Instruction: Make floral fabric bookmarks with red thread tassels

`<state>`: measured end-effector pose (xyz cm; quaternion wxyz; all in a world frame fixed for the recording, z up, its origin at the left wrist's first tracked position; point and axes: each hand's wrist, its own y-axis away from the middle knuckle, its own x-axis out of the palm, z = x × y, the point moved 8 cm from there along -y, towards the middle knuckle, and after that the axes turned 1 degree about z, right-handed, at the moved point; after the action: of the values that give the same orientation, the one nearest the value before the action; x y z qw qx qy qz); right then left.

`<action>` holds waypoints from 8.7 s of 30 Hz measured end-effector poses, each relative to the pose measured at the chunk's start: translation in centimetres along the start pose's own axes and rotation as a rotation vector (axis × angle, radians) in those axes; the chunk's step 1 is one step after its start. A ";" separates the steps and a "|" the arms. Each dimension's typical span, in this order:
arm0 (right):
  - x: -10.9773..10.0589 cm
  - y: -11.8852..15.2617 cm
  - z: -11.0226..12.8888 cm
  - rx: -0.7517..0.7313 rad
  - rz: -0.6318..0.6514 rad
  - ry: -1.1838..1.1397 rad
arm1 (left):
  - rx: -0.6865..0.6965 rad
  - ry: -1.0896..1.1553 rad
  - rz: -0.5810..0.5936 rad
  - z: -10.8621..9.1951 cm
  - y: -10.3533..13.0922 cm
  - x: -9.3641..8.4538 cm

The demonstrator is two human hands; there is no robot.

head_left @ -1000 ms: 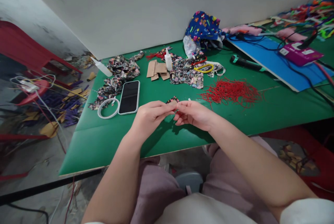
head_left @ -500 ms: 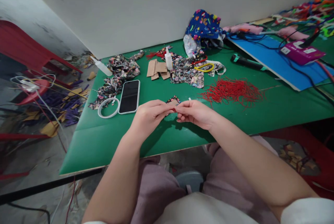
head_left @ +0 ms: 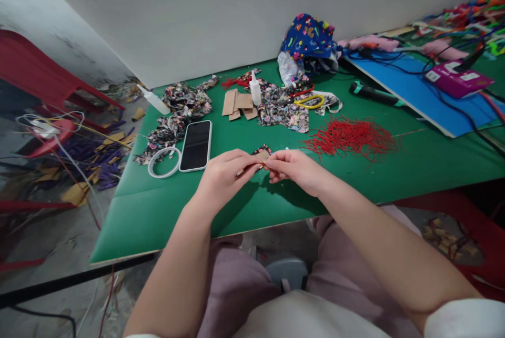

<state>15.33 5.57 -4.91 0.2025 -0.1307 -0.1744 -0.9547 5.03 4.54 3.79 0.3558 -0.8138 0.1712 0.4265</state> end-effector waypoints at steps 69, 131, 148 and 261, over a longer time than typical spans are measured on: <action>0.5 0.7 2.0 -0.270 -0.033 0.243 | 0.014 0.039 -0.094 -0.4 1.0 -0.9; -0.3 -0.2 1.2 -0.176 0.017 0.341 | 0.028 0.026 -0.037 -0.2 1.1 -1.0; 1.2 0.2 0.2 -0.052 0.142 0.080 | 0.076 0.033 -0.037 -0.5 1.1 -0.7; 5.2 -6.5 0.7 -0.057 0.070 1.421 | -0.274 -0.455 0.125 5.3 7.7 0.4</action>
<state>8.03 9.62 -4.42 0.2941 0.5126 0.0289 -0.8062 -2.22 3.06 -1.93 0.2446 -0.7254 0.0775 0.6386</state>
